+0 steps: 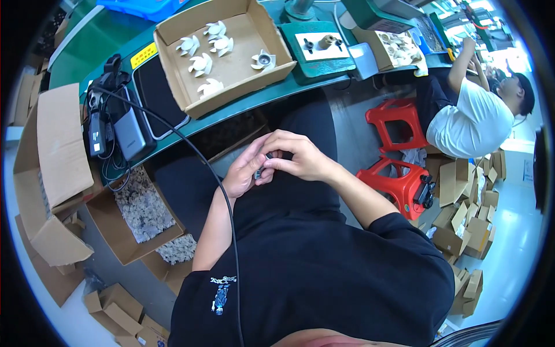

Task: Manually assembling and inspecting small electronic components at a workbench.

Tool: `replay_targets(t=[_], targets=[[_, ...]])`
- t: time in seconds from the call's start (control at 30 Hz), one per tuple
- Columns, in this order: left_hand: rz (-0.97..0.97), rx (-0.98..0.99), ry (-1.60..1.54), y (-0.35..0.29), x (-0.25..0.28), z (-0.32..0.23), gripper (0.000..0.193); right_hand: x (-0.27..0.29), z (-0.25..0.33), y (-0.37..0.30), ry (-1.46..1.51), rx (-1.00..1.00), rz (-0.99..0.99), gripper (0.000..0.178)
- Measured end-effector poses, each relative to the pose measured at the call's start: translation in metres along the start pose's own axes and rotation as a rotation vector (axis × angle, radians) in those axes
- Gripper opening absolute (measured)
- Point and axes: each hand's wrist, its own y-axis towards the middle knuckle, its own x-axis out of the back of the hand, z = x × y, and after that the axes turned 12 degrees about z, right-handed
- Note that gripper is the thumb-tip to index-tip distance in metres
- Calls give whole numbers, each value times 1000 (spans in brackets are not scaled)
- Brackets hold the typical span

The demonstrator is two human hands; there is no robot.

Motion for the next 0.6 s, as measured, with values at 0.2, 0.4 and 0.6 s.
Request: replay_targets(t=[0.2, 0.4, 0.6], targets=[[150, -7, -92, -2, 19, -2, 56, 92, 25, 29, -390, -40, -588, 19], [-33, 107, -49, -5, 32, 22, 50, 143, 13, 60, -579, -119, -670, 24], [-175, 194, 56, -1, 41, 28, 41, 156, 27, 59, -620, -259, -563, 29]])
